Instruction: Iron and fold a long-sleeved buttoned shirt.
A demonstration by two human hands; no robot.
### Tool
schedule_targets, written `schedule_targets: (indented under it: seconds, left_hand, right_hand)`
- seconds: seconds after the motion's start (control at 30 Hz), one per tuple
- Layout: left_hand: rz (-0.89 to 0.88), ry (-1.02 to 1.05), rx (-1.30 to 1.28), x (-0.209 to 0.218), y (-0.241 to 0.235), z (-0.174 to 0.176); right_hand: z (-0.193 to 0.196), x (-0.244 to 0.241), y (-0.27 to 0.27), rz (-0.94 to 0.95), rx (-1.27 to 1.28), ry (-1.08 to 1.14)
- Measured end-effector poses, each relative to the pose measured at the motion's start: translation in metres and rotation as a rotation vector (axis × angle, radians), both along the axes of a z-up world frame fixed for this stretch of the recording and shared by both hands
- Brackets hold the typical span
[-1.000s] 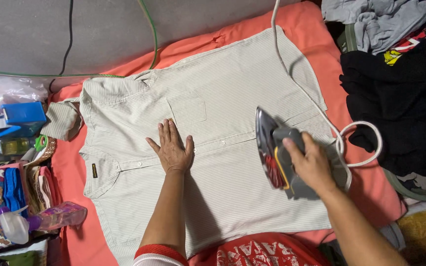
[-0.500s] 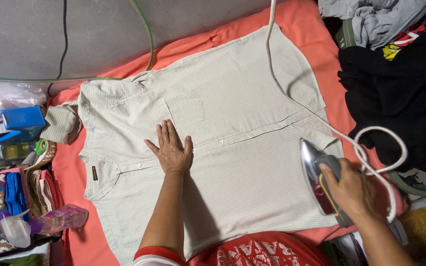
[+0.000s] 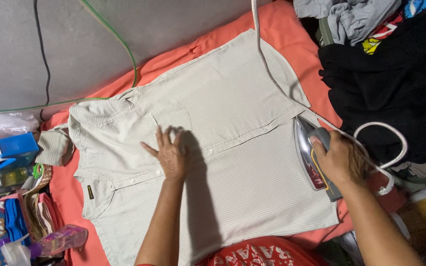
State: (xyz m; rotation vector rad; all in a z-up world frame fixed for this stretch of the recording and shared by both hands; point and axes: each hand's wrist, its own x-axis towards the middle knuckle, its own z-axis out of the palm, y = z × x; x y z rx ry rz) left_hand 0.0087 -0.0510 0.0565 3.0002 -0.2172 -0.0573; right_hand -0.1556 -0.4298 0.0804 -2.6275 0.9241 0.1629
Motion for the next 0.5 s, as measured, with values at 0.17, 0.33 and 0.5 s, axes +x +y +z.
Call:
schedule_targets:
  seconds: [0.17, 0.33, 0.5]
  left_hand:
    - [-0.564, -0.1, -0.063, -0.029, -0.104, -0.022]
    - [-0.753, 0.353, 0.077, -0.049, -0.19, -0.012]
    - [-0.757, -0.058, 0.114, -0.057, -0.205, -0.054]
  right_hand:
    - [0.008, -0.004, 0.009, 0.011, 0.031, 0.119]
    - [0.002, -0.013, 0.004, 0.024, 0.03, 0.096]
    - [0.003, -0.009, -0.009, -0.009, 0.014, 0.144]
